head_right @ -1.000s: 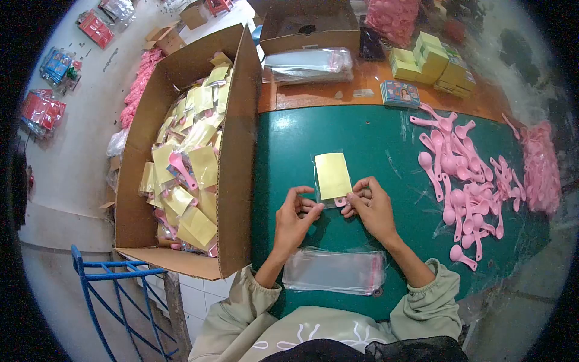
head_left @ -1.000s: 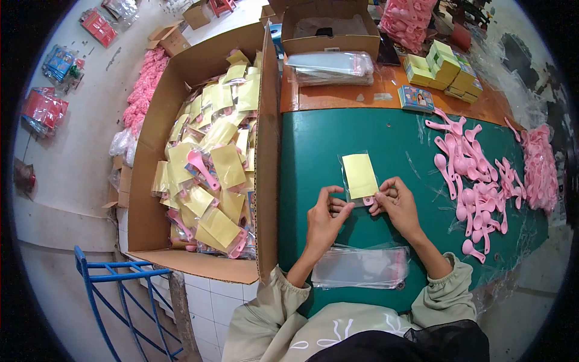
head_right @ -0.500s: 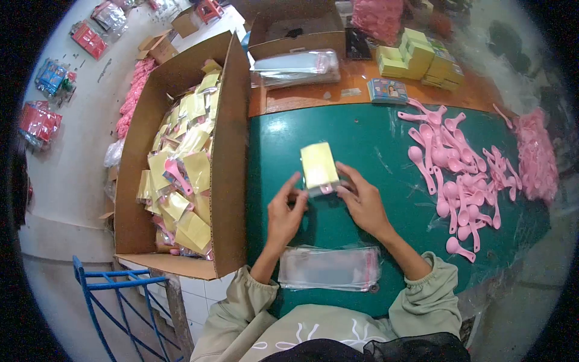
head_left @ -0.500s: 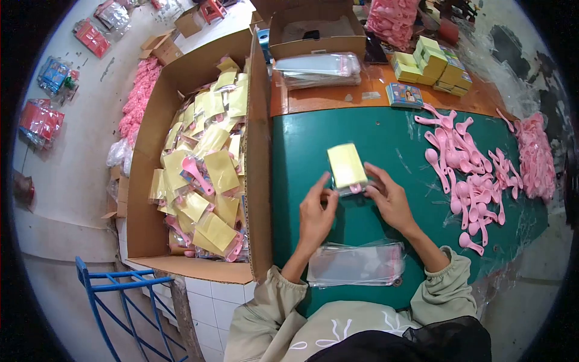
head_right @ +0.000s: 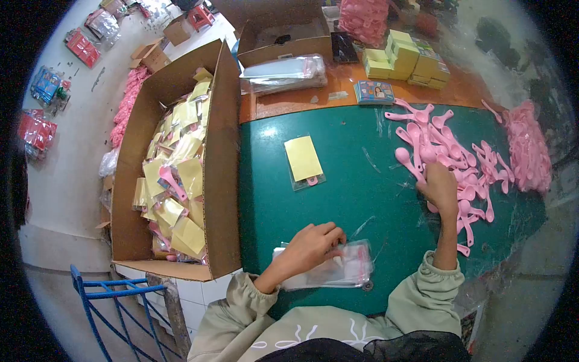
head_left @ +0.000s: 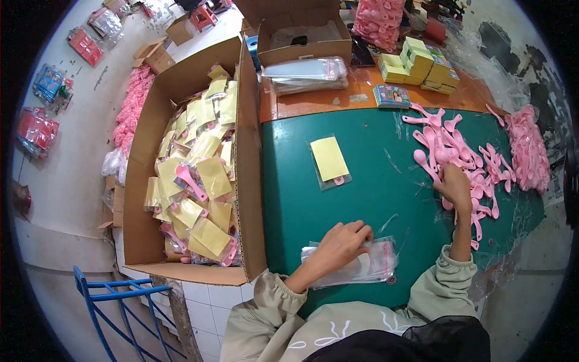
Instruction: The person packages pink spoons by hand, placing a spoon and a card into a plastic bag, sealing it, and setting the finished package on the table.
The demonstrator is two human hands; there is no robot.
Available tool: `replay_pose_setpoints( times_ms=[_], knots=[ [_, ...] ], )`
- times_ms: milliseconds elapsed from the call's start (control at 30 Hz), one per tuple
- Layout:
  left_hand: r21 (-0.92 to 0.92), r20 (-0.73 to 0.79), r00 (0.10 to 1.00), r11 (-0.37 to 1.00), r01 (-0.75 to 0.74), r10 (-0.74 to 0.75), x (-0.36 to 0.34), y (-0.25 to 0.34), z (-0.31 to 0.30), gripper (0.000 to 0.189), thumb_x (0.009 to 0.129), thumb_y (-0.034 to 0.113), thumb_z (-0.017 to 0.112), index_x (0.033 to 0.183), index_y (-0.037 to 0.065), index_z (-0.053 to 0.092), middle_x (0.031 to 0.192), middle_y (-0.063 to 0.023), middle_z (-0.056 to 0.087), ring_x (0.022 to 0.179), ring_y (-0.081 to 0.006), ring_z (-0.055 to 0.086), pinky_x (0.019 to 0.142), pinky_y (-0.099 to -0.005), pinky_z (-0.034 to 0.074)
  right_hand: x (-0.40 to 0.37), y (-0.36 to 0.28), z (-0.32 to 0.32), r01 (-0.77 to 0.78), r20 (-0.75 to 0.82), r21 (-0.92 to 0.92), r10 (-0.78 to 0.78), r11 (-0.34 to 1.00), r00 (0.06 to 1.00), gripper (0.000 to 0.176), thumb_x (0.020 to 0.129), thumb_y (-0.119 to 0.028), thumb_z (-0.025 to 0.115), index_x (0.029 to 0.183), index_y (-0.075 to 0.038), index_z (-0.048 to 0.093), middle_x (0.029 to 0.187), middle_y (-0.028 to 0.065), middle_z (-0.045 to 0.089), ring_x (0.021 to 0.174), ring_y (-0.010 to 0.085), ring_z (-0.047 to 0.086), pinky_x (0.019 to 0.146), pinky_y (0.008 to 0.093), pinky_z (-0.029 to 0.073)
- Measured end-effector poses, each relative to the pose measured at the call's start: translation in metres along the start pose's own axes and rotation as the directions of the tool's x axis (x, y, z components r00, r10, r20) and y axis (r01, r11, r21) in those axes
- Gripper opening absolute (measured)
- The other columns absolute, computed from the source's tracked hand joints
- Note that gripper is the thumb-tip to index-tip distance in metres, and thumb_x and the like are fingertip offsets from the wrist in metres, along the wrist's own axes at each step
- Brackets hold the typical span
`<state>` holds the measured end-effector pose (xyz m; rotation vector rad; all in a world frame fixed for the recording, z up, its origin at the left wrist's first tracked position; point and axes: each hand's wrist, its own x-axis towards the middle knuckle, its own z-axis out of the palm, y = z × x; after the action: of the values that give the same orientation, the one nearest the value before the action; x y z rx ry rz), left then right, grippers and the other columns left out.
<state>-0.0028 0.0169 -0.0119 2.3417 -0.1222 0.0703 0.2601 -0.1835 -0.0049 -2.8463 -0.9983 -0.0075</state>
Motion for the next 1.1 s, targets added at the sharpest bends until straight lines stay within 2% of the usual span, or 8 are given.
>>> replay_pose_setpoints(
  times_ms=[233,267,467,567,600,700,933,1100],
  knots=[
    [-0.164,-0.061,0.998,0.986,-0.015,0.005,0.001,-0.005,0.000,0.014,0.077,0.011,0.065,0.087,0.005,0.056,0.077,-0.0094,0.057,0.071,-0.0252,0.059,0.062,-0.0358,0.046,0.007,0.025,0.012,0.024,-0.278,0.189,0.030,0.982,0.960,0.023,0.079,-0.017,0.055,0.094,0.001,0.057,0.090,0.0217,0.058,0.085,0.0376,0.056,0.071,0.0433,0.043],
    [-0.183,-0.050,0.999,0.983,-0.008,-0.001,0.001,-0.006,-0.001,0.013,0.078,0.011,0.065,0.086,0.005,0.056,0.078,-0.0094,0.058,0.071,-0.0247,0.059,0.061,-0.0355,0.046,0.005,0.031,0.000,-0.099,-0.142,0.276,0.143,0.956,0.979,0.027,0.084,-0.018,0.053,0.102,0.002,0.057,0.092,0.0210,0.060,0.084,0.0362,0.057,0.073,0.0406,0.044],
    [-0.263,-0.043,0.999,0.965,-0.010,-0.001,0.001,-0.005,-0.003,0.011,0.079,0.008,0.062,0.084,0.002,0.054,0.081,-0.0110,0.060,0.074,-0.0250,0.061,0.066,-0.0340,0.049,-0.009,0.062,-0.063,-0.038,-0.187,0.804,0.312,0.594,0.931,0.024,0.084,-0.021,0.058,0.092,0.002,0.057,0.079,0.0154,0.057,0.070,0.0228,0.054,0.064,0.0328,0.043],
    [-0.456,-0.083,0.994,0.889,0.030,-0.076,0.001,-0.003,-0.003,0.010,0.079,0.005,0.059,0.083,0.001,0.051,0.086,-0.0117,0.062,0.080,-0.0221,0.063,0.072,-0.0334,0.051,-0.013,0.078,-0.064,-0.235,-0.634,0.007,0.186,0.972,0.751,0.025,0.086,-0.023,0.058,0.085,0.002,0.055,0.073,0.0138,0.054,0.066,0.0196,0.052,0.061,0.0320,0.042],
    [-0.486,-0.066,0.993,0.872,0.053,-0.097,0.001,-0.003,-0.004,0.010,0.079,0.004,0.058,0.084,0.001,0.050,0.088,-0.0116,0.063,0.081,-0.0212,0.064,0.074,-0.0335,0.052,-0.016,0.070,-0.070,-0.204,-0.592,0.227,0.301,0.952,0.748,0.028,0.086,-0.024,0.059,0.081,0.003,0.052,0.070,0.0131,0.054,0.063,0.0217,0.050,0.061,0.0326,0.041],
    [-0.582,-0.034,0.990,0.808,0.093,-0.138,0.000,-0.005,-0.003,0.012,0.080,0.003,0.057,0.088,0.002,0.047,0.091,-0.0112,0.064,0.085,-0.0184,0.064,0.076,-0.0327,0.052,-0.018,0.059,-0.072,-0.216,-0.657,0.179,0.279,0.960,0.700,0.028,0.085,-0.023,0.060,0.079,0.003,0.050,0.068,0.0119,0.051,0.061,0.0184,0.048,0.060,0.0312,0.041],
    [-0.699,0.080,0.962,0.673,0.241,-0.261,0.004,-0.008,-0.007,0.026,0.084,0.009,0.063,0.104,0.002,0.048,0.089,-0.0097,0.066,0.085,-0.0130,0.062,0.075,-0.0259,0.049,-0.025,0.005,-0.089,0.181,-0.394,0.787,0.255,0.590,0.883,0.012,0.088,-0.012,0.059,0.081,-0.004,0.053,0.069,-0.0020,0.053,0.064,0.0056,0.052,0.058,0.0200,0.041],
    [-0.832,0.104,0.940,0.489,0.262,-0.326,0.004,-0.019,-0.003,0.033,0.083,0.009,0.066,0.109,0.003,0.048,0.087,-0.0072,0.066,0.082,-0.0115,0.061,0.073,-0.0255,0.049,-0.025,-0.052,-0.075,0.103,-0.216,0.878,0.196,0.468,0.957,0.013,0.084,-0.004,0.060,0.096,-0.004,0.054,0.075,0.0029,0.058,0.068,0.0071,0.056,0.060,0.0199,0.044]
  ],
)
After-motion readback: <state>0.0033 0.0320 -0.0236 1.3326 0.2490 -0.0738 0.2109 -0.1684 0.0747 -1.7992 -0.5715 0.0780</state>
